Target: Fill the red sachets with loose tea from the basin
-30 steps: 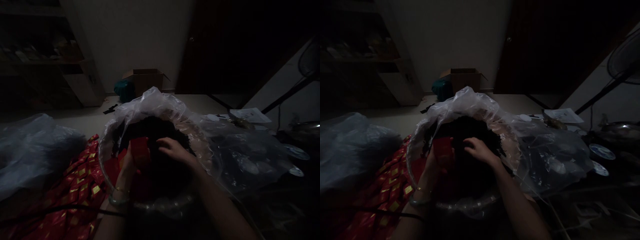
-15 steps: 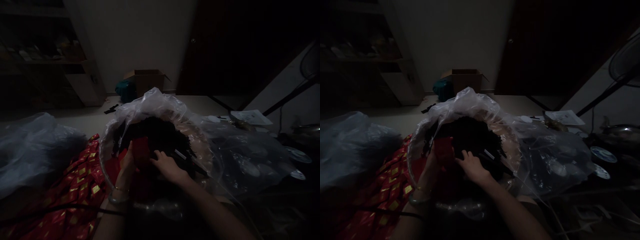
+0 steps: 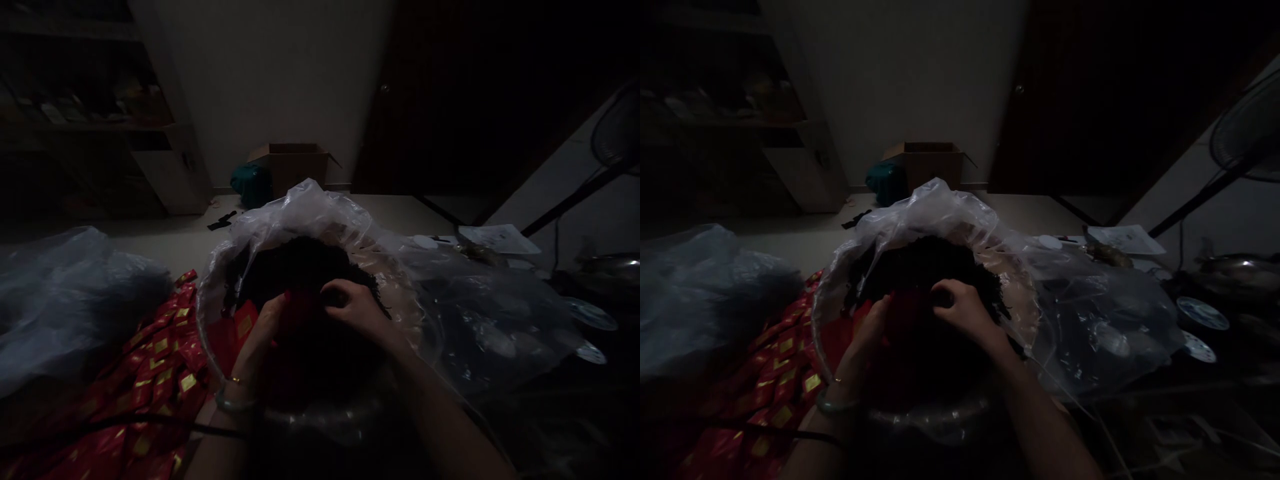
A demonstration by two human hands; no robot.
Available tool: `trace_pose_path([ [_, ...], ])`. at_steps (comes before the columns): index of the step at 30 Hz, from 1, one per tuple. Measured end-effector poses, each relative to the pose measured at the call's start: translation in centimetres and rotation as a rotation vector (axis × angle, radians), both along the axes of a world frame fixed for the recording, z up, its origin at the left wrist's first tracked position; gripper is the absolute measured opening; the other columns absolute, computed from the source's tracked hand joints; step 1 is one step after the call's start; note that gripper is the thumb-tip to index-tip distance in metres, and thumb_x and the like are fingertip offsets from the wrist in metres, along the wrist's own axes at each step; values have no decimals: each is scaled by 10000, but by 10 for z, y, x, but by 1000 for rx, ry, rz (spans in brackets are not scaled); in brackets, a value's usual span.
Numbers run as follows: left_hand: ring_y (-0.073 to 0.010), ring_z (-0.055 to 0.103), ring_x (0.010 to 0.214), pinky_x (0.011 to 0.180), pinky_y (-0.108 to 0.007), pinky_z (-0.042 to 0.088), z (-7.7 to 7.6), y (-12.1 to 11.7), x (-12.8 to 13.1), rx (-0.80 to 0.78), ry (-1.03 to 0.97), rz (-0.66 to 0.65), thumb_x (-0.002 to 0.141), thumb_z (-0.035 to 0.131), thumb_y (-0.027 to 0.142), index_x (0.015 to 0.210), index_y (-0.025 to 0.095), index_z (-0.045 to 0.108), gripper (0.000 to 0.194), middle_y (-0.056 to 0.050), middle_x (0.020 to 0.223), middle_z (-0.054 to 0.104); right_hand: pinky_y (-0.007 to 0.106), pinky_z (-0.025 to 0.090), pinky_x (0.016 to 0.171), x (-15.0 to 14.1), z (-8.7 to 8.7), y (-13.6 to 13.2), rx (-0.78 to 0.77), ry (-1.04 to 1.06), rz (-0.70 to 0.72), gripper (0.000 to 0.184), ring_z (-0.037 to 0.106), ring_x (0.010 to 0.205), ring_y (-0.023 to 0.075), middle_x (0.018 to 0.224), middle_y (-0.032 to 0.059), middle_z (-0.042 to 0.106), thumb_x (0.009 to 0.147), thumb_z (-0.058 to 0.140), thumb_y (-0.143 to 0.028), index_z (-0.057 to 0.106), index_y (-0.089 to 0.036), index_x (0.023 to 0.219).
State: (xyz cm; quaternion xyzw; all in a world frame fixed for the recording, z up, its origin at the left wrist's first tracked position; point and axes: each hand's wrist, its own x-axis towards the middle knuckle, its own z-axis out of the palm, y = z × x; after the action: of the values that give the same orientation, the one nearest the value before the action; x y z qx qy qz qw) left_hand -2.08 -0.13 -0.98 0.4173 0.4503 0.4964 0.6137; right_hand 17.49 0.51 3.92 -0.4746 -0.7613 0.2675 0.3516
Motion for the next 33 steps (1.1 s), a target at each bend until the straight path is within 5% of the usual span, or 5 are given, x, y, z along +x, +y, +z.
trace_pose_path([
  [5,-266,607,1018,920,-383,460,14,-6,8,171,106,-144,704,640,522,1025,190,708,467,-48,1039,716,267,493,668,2,19,-9,77,110,-26,269,620,846,175,931,42,661,676,609,-115,660,-182,931],
  [9,-288,540,1152,1023,-403,371,13,-4,7,208,202,-150,702,650,488,1102,182,670,505,-69,1201,649,297,497,802,-5,22,-15,116,106,61,425,617,946,173,1037,52,652,679,574,-43,628,-208,1068],
  [20,-269,565,1034,859,-338,454,14,-6,7,178,226,-78,699,626,384,1295,159,501,649,-93,1064,651,313,516,818,-7,19,-15,246,62,246,205,640,921,165,980,52,700,837,534,-108,671,-208,952],
  [28,-180,569,742,672,-273,450,11,-3,6,154,191,-130,632,658,414,1392,128,342,872,-15,822,634,288,533,750,-10,10,-12,105,229,-16,183,677,815,170,919,25,726,793,628,-225,683,-222,967],
  [33,-285,533,1064,848,-314,446,15,-4,2,253,178,6,595,661,636,1279,154,517,849,-103,1128,630,295,526,676,-6,10,-9,159,279,-181,244,637,747,164,916,47,682,790,624,-293,653,-212,1018],
])
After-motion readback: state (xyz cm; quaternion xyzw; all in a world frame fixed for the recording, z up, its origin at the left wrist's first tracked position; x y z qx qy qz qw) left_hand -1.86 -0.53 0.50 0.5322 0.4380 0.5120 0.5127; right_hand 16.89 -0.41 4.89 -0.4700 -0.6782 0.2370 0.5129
